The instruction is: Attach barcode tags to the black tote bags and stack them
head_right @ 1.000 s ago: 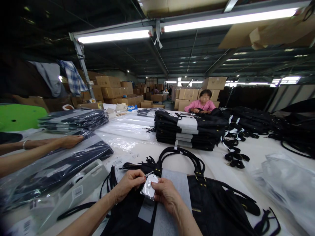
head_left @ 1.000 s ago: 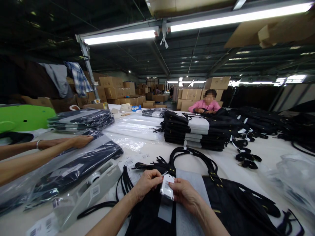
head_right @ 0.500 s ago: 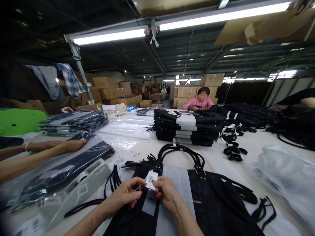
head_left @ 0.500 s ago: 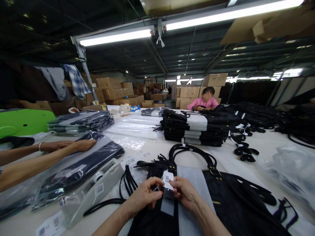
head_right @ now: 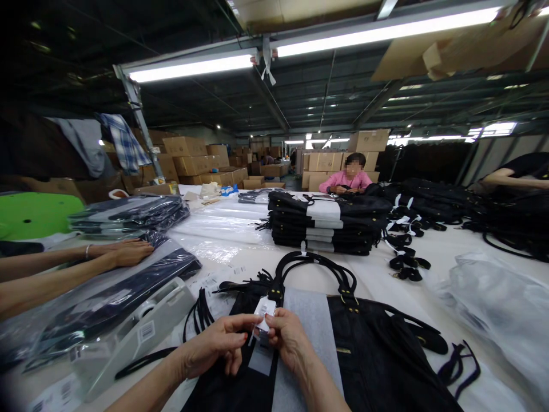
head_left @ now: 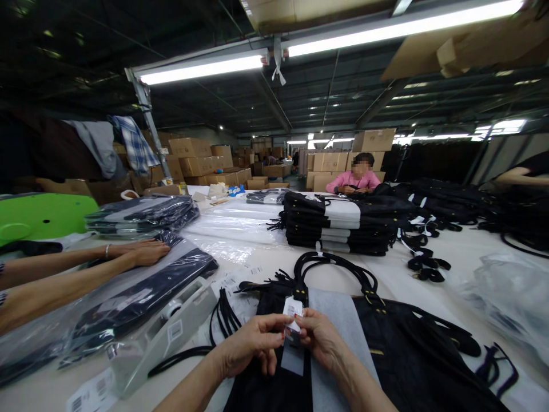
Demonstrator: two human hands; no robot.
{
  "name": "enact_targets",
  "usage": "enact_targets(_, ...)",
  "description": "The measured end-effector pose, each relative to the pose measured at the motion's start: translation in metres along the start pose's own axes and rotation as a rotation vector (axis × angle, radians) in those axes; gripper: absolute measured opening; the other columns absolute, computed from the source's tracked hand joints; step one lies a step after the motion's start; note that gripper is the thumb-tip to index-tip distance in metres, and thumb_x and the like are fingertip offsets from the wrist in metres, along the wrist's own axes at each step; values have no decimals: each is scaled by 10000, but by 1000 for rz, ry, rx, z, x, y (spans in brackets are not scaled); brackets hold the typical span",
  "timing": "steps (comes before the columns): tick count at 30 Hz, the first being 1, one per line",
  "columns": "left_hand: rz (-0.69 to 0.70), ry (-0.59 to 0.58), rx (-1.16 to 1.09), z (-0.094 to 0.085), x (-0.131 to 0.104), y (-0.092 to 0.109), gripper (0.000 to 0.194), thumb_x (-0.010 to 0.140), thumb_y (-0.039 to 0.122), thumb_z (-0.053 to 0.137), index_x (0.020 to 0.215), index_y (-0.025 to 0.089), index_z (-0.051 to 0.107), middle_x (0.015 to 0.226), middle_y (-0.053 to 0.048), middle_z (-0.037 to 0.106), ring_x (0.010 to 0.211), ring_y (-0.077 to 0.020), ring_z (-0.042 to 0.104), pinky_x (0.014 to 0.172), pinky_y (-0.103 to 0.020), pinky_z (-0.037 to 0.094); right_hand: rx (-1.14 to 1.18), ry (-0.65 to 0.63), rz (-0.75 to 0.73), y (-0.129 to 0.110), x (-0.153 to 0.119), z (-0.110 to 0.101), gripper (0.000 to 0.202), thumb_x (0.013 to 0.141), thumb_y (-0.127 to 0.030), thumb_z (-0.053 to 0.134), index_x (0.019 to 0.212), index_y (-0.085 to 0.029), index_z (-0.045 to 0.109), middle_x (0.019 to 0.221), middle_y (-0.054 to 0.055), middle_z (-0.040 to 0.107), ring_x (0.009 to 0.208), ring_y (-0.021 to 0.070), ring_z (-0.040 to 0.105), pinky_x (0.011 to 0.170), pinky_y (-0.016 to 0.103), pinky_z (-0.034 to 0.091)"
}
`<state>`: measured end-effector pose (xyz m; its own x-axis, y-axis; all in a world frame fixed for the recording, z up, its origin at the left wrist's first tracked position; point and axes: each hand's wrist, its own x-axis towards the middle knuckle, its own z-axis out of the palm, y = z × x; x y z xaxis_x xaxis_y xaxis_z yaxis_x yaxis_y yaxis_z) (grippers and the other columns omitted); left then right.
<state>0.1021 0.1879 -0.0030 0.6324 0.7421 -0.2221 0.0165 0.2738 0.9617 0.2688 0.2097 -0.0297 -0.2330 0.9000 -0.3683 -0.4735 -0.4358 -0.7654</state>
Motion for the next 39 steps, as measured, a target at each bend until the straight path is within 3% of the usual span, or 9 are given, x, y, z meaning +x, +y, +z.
enact_targets(3,-19,-27,72,12,-2,0,560,691,326,615,1217,220,455,895,-74,572,513,-100,582,429,-169,413,6,41,-29,4,4,5,286,451,-190,679,563,-146,419,398,-54,422,347,5,314,344,121,124)
enact_targets(6,21,54,104,23,-1,-3,600,659,345,643,1221,266,450,1189,-114,421,564,-98,590,458,-200,434,19,54,-27,3,5,9,289,489,-196,668,571,-158,394,372,-99,354,318,-16,206,341,130,75)
enact_targets(10,77,169,149,28,3,-8,624,635,411,654,1210,256,469,1250,-116,327,633,-112,575,482,-222,439,15,-17,32,3,1,10,274,546,-268,668,618,-153,430,380,-108,348,302,-12,163,332,147,76)
enact_targets(16,94,398,27,16,5,-3,594,671,506,572,1136,139,540,925,-78,533,811,-154,467,570,-208,363,-59,-26,5,7,-5,11,385,624,-480,627,710,-124,506,472,-10,531,309,33,329,324,162,182)
enact_targets(23,11,609,133,6,-25,19,524,690,554,512,1067,199,591,1189,-51,485,938,-201,445,758,-295,365,-11,248,-209,8,-4,3,402,538,-414,684,815,-172,521,843,27,604,458,74,525,397,195,387)
enact_targets(26,68,622,241,0,-49,21,509,682,556,517,1052,217,604,1224,-48,485,1058,-250,430,843,-333,368,-19,270,-211,8,-3,0,328,556,-354,666,788,-165,531,763,8,570,484,77,534,401,184,390)
enact_targets(31,174,701,495,-16,-77,-5,506,632,589,552,981,235,647,1162,-63,550,1166,-281,384,972,-362,317,-61,271,-193,8,1,3,227,591,-316,615,726,-164,513,722,-6,537,473,58,507,398,173,369)
enact_targets(35,108,740,565,-6,-89,-33,503,622,592,553,969,239,639,1228,-65,494,1112,-288,432,716,-294,469,-164,239,-154,-13,-19,1,160,596,-280,590,663,-154,518,701,10,549,491,72,504,422,188,357)
enact_targets(39,-67,742,549,13,-106,-49,579,592,641,540,949,190,611,1020,-82,597,890,-242,544,658,-287,472,-753,211,-299,-58,-82,-37,116,599,-278,596,658,-179,595,629,15,569,603,144,524,543,254,390)
